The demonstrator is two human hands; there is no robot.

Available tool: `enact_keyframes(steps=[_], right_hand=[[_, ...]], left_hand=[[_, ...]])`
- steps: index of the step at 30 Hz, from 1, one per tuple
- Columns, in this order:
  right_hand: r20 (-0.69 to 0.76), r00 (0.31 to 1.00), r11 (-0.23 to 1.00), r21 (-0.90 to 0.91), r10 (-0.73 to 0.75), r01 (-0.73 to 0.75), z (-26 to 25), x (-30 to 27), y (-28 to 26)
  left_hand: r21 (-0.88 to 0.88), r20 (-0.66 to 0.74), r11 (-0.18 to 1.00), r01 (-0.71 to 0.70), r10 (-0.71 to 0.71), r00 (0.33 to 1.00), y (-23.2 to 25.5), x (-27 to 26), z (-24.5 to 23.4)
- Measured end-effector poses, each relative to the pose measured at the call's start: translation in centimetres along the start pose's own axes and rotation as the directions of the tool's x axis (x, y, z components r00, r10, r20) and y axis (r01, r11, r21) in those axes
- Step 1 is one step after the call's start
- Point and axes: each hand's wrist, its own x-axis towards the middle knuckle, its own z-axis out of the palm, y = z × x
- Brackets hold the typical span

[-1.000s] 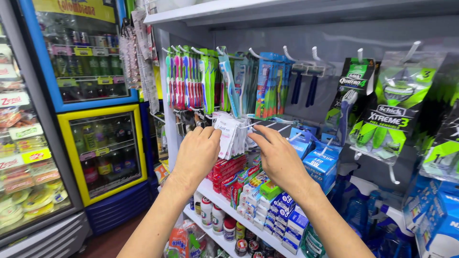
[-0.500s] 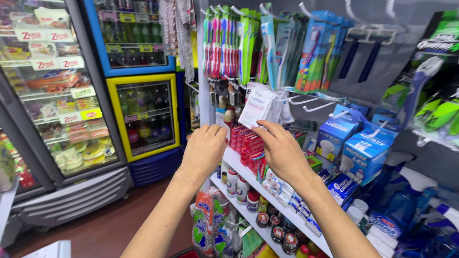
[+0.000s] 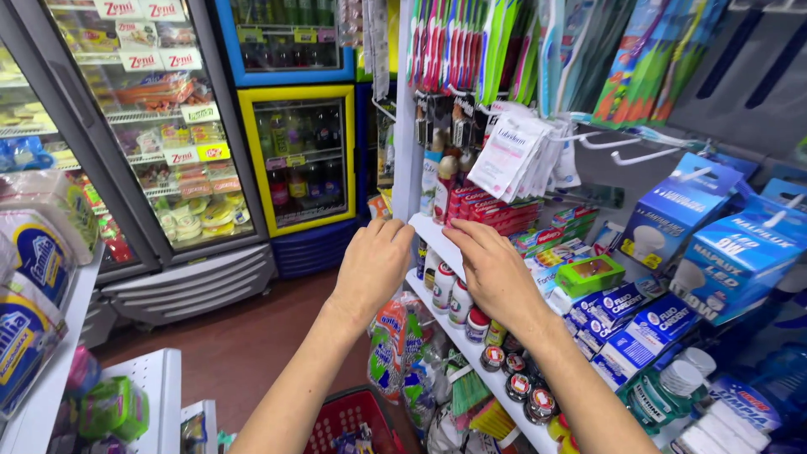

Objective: The person repeatedly takes small packaged items from a red shopping basket and hangs them on hooks on a store shelf. The person handles multiple items one at a time, placing them on the display rack in the personal care aisle.

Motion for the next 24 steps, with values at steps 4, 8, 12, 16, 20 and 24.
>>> enact_keyframes(steps=[4, 8, 12, 16, 20, 24], right_hand=[[0.013, 1.0, 0.999, 0.038, 0.007, -0.008, 2.7, -1.4, 0.2], [0.054, 0.997, 0.995, 0.076, 0.054, -0.058, 4.5, -2.1, 0.0], [0.094, 0.992, 0.989, 0.115, 0.078, -0.089, 6.0, -3.9, -0.3], [0.141, 0.986, 0.984, 0.141, 0.093, -0.113, 7.1, -5.1, -1.0], [0.176, 0.978, 0.975, 0.171, 0.112, -0.143, 8.4, -6.5, -1.4], [0.202, 0.974, 0.966, 0.215, 0.099, -0.143, 9.5, -7.9, -2.2]], left_hand=[[-0.022, 0.066, 0.999, 0.042, -0.041, 0.997, -0.1, -2.5, 0.9], [-0.021, 0.098, 0.998, 0.061, -0.059, 0.993, -0.4, -4.0, 1.1], [-0.033, 0.121, 0.996, 0.077, -0.072, 0.99, -0.3, -6.2, 1.2], [-0.046, 0.171, 0.993, 0.11, -0.101, 0.98, -0.3, -8.6, 2.5], [-0.071, 0.213, 0.988, 0.134, -0.116, 0.97, 0.3, -10.6, 2.9], [-0.114, 0.268, 0.981, 0.158, -0.123, 0.956, 1.4, -13.2, 3.5]])
